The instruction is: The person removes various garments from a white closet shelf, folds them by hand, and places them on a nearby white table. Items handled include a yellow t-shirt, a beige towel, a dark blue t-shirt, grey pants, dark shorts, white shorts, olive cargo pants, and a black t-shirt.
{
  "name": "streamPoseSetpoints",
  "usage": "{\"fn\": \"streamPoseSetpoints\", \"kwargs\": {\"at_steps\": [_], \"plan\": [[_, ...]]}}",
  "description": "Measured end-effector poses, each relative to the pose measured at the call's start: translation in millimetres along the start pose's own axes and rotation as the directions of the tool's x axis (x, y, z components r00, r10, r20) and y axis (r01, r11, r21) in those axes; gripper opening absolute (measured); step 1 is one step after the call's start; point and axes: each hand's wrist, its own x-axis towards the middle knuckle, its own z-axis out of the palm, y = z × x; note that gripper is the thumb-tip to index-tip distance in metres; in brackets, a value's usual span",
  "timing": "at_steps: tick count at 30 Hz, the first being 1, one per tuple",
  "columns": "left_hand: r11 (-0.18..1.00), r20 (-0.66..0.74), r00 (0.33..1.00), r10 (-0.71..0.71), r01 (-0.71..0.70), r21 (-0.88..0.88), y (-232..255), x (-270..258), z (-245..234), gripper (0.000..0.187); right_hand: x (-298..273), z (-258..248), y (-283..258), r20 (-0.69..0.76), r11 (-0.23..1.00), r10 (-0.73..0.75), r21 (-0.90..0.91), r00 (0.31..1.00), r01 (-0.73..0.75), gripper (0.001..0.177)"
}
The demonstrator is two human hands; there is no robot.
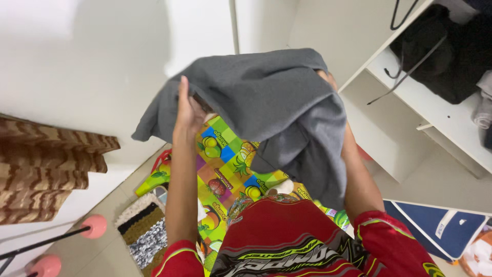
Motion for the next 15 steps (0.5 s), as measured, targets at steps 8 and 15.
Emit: {"fn": "streamPoseSetpoints", "kwargs": {"at_steps": [8,15], "plan": [[0.764,0.600,0.784,0.159,-0.483,0.428,-35,-141,-86,0.107,-40,160,-2,0.093,0.942,0.138,0.294,0.986,-0.159,0.043],[0.863,-0.216,0.868,0.448,-0.356,0.359,41,-240,-86,0.078,-92,240,49,0.453,0.906,0.160,0.285,0.877,-0.313,0.042]]}}
